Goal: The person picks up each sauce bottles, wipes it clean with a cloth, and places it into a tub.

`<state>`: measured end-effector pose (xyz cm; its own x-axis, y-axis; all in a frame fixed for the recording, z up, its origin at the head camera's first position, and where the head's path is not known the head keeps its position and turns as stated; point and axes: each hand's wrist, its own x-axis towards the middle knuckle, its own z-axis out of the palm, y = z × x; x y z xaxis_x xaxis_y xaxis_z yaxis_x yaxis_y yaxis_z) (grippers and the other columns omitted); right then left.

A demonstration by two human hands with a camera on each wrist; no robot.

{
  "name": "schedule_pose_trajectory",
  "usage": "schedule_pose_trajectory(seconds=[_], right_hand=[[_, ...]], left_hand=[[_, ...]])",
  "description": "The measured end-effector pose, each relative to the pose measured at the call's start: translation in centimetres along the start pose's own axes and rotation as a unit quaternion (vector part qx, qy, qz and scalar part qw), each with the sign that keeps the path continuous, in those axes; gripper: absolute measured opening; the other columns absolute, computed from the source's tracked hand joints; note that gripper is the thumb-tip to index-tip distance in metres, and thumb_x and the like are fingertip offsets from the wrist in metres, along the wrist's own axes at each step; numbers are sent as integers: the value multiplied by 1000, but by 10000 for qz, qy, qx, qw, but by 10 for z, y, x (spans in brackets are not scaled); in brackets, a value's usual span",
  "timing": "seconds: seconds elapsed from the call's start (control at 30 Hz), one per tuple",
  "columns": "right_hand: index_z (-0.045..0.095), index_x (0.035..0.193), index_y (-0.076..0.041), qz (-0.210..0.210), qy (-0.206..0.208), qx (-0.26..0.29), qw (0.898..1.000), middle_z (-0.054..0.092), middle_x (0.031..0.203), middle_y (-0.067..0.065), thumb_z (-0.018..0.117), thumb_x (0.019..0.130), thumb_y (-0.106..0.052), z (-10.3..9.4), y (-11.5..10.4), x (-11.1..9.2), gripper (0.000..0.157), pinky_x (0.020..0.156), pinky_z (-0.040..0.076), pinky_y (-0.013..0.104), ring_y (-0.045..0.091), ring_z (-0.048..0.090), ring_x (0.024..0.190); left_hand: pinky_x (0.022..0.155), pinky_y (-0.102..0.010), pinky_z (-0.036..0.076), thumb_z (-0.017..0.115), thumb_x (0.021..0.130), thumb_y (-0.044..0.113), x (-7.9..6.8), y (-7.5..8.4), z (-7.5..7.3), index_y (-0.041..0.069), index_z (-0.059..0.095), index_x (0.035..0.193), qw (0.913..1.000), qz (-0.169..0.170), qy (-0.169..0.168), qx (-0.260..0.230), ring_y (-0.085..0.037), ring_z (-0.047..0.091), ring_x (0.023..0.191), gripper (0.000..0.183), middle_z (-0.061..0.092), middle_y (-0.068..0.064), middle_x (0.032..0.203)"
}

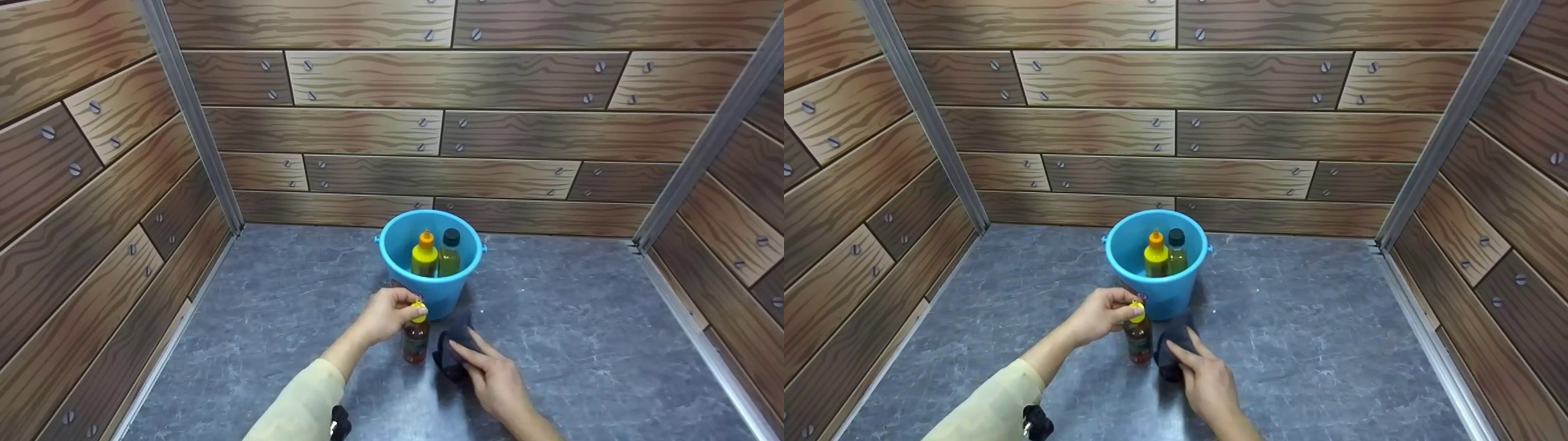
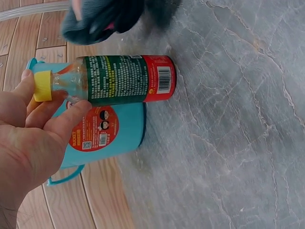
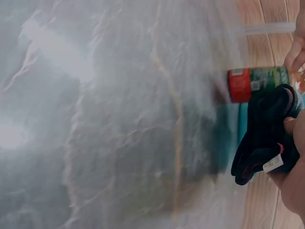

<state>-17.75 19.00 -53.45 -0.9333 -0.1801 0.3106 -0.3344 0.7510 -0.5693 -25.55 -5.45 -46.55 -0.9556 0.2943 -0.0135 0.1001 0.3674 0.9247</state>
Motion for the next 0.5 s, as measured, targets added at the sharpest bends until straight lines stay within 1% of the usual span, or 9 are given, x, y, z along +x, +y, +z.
schedule_pose_trajectory(seconds=[0.17, 0.2, 0.23, 0.27, 0.3, 0.37, 0.4, 0.5], right_hand=[[77, 131, -32, -524, 397, 295, 9974, 61, 151, 8, 78, 95, -4, 1, -16, 6, 46, 92, 59, 47, 32, 66, 126], [78, 131, -32, -596, 432, 334, 9967, 61, 150, 8, 79, 95, -4, 2, -18, 7, 46, 88, 60, 45, 31, 67, 125], [77, 131, -32, -673, 456, 317, 9962, 61, 150, 7, 79, 95, -4, 2, -21, 9, 46, 89, 60, 44, 30, 67, 125], [77, 131, -32, -736, 464, 325, 9957, 62, 150, 7, 79, 94, -4, 3, -22, 11, 46, 86, 60, 41, 29, 68, 123], [77, 131, -33, -759, 429, 337, 9956, 61, 150, 7, 79, 95, -4, 4, -24, 12, 47, 81, 60, 38, 28, 72, 115], [77, 132, -33, -793, 370, 337, 9956, 61, 151, 7, 78, 95, -5, 5, -25, 15, 47, 74, 56, 32, 27, 72, 113], [77, 132, -33, -798, 335, 332, 9957, 61, 151, 7, 78, 95, -5, 6, -26, 16, 47, 72, 54, 31, 27, 73, 112], [76, 133, -34, -836, 283, 343, 9955, 60, 151, 6, 79, 95, -7, 9, -27, 18, 46, 75, 57, 33, 27, 72, 114]], left_hand=[[73, -33, 58, 76, 101, 17, -2, -1, -1, 7, 79, 108, 9999, 116, 17, -69, -24, 73, 87, 13, 79, -2, 95], [73, -34, 58, 76, 101, 17, -2, -1, -1, 6, 79, 108, 9999, 139, 15, -86, -26, 74, 88, 13, 79, -3, 96], [73, -34, 58, 75, 101, 17, -2, -1, -1, 6, 79, 109, 9998, 156, 16, -97, -26, 74, 88, 14, 79, -3, 96], [74, -35, 59, 75, 102, 16, -2, -1, -1, 5, 79, 109, 9998, 168, 14, -109, -27, 74, 89, 14, 79, -3, 96], [75, -36, 59, 75, 102, 16, -2, -1, -1, 6, 79, 110, 9998, 164, 14, -115, -27, 74, 89, 14, 79, -3, 96], [76, -37, 60, 75, 102, 17, -1, -1, -1, 6, 80, 110, 9998, 125, 8, -136, -26, 74, 89, 14, 79, -2, 96], [77, -38, 61, 75, 101, 17, -1, -1, -1, 6, 80, 109, 9998, 103, 3, -145, -26, 74, 88, 14, 78, -2, 96], [76, -38, 61, 76, 101, 18, 0, -1, 0, 7, 80, 107, 9998, 64, 6, -167, -25, 73, 87, 13, 78, -2, 94]])
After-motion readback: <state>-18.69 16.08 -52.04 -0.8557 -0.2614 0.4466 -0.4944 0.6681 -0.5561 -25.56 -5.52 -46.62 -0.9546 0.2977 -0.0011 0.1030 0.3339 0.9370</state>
